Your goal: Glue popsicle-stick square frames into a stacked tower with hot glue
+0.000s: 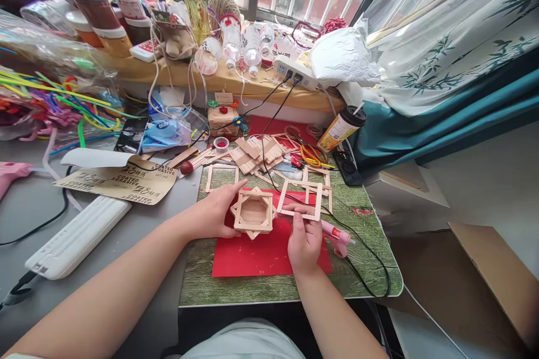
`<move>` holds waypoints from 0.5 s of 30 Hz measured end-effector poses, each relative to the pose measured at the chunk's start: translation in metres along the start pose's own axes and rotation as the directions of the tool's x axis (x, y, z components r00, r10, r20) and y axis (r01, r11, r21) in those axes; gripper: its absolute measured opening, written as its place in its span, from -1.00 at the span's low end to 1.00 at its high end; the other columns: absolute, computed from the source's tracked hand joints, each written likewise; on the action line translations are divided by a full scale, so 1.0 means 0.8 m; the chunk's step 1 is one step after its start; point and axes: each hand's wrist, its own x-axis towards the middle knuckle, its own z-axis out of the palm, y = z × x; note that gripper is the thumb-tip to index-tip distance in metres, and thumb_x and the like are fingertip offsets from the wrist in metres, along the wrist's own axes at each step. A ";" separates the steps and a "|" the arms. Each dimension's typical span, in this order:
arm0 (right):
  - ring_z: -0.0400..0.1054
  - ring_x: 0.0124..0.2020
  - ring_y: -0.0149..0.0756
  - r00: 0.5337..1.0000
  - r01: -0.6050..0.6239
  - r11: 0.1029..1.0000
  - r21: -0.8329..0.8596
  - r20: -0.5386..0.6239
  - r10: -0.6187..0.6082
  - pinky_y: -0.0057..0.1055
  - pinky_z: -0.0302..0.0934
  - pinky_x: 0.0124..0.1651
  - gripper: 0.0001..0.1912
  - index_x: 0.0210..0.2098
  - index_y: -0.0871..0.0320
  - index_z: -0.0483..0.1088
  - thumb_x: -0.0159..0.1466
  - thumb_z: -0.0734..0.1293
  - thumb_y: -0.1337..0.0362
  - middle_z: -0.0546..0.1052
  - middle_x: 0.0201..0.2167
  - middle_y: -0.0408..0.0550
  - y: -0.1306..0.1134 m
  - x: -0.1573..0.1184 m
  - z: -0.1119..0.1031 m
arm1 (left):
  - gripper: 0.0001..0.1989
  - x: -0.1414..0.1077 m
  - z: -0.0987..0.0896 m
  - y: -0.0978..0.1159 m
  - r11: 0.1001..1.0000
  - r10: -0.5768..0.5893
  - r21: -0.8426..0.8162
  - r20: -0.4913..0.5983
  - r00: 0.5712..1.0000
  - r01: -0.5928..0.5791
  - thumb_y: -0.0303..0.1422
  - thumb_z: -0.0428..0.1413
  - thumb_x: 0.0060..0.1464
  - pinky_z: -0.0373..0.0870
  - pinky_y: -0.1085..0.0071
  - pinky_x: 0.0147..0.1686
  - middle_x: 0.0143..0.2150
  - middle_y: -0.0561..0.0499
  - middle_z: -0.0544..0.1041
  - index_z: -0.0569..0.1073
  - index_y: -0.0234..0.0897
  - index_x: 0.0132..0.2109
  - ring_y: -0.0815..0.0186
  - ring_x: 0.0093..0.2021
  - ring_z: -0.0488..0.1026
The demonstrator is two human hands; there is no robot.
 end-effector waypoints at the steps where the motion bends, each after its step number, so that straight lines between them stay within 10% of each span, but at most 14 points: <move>1: 0.63 -0.12 -0.12 1.000 0.003 1.000 -0.031 -0.007 -0.003 -0.01 0.55 0.03 -0.88 -0.02 -0.01 0.43 0.53 0.34 0.12 0.65 -0.06 -0.02 -0.001 0.000 0.000 | 0.47 -0.002 -0.005 0.000 1.000 0.004 -0.003 0.010 1.000 -0.003 -0.14 0.59 -0.19 0.45 -0.12 0.34 0.52 -0.32 0.32 -0.13 -0.04 0.67 -0.30 0.45 0.36; 6: 0.64 0.02 -0.03 0.997 0.007 0.994 -0.111 0.080 0.002 0.05 0.50 0.19 -0.86 -0.03 -0.02 0.52 0.47 0.45 0.12 0.72 -0.07 0.03 -0.022 -0.018 0.000 | 0.41 -0.012 -0.027 0.012 0.982 0.072 -0.172 -0.056 0.996 -0.081 0.04 0.56 -0.11 0.33 -0.14 0.45 0.63 -0.29 0.11 -0.12 0.05 0.66 -0.26 0.55 0.22; 15: 0.66 0.00 0.03 0.921 -0.232 0.972 0.035 0.329 0.208 0.07 0.55 0.11 -0.87 -0.09 -0.07 0.61 0.42 0.50 0.08 0.75 -0.13 0.00 -0.056 -0.049 0.025 | 0.13 -0.019 0.000 0.037 0.903 0.161 -0.360 -0.224 0.961 -0.235 -0.10 0.55 -0.01 0.44 -0.08 0.36 0.48 -0.27 0.35 0.14 0.07 0.57 -0.17 0.42 0.39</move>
